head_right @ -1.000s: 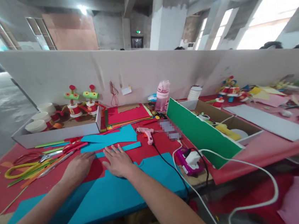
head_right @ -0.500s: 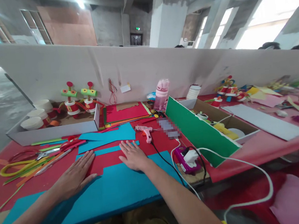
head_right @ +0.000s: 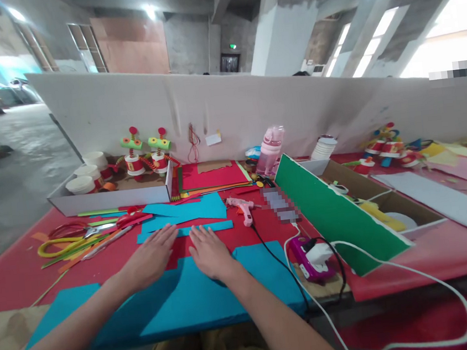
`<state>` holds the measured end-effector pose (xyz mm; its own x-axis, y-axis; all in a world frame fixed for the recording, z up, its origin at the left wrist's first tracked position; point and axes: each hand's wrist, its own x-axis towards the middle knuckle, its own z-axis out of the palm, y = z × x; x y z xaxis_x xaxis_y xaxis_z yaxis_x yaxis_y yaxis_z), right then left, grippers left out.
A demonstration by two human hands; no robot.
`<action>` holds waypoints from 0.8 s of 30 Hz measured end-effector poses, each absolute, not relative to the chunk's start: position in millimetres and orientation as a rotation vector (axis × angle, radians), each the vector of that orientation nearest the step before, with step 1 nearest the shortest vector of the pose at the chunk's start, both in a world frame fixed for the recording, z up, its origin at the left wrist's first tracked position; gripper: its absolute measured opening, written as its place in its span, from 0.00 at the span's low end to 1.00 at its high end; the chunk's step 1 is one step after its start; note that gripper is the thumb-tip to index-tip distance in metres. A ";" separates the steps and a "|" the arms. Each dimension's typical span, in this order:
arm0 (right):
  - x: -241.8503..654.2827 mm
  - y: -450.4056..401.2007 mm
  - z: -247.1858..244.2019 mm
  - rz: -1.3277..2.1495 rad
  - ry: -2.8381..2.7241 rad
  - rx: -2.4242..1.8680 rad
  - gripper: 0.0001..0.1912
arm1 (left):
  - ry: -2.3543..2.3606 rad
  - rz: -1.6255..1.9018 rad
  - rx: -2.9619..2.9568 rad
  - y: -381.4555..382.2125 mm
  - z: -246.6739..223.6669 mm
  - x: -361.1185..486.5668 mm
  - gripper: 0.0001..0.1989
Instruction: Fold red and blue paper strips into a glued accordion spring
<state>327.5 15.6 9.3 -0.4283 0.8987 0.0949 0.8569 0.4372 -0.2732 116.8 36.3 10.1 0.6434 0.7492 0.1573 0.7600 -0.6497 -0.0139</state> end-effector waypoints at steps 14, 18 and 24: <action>314.1 16.8 -1.3 0.194 -2.468 -1.615 0.28 | -1.316 -0.227 -2.789 37.3 -2.8 143.6 0.27; 335.6 17.5 -0.8 0.131 -2.529 -1.647 0.27 | -1.401 -0.271 -2.762 31.2 -3.8 117.8 0.29; 373.8 13.4 -0.5 0.043 -2.483 -1.797 0.27 | -1.608 -0.195 -2.629 23.4 6.1 60.0 0.31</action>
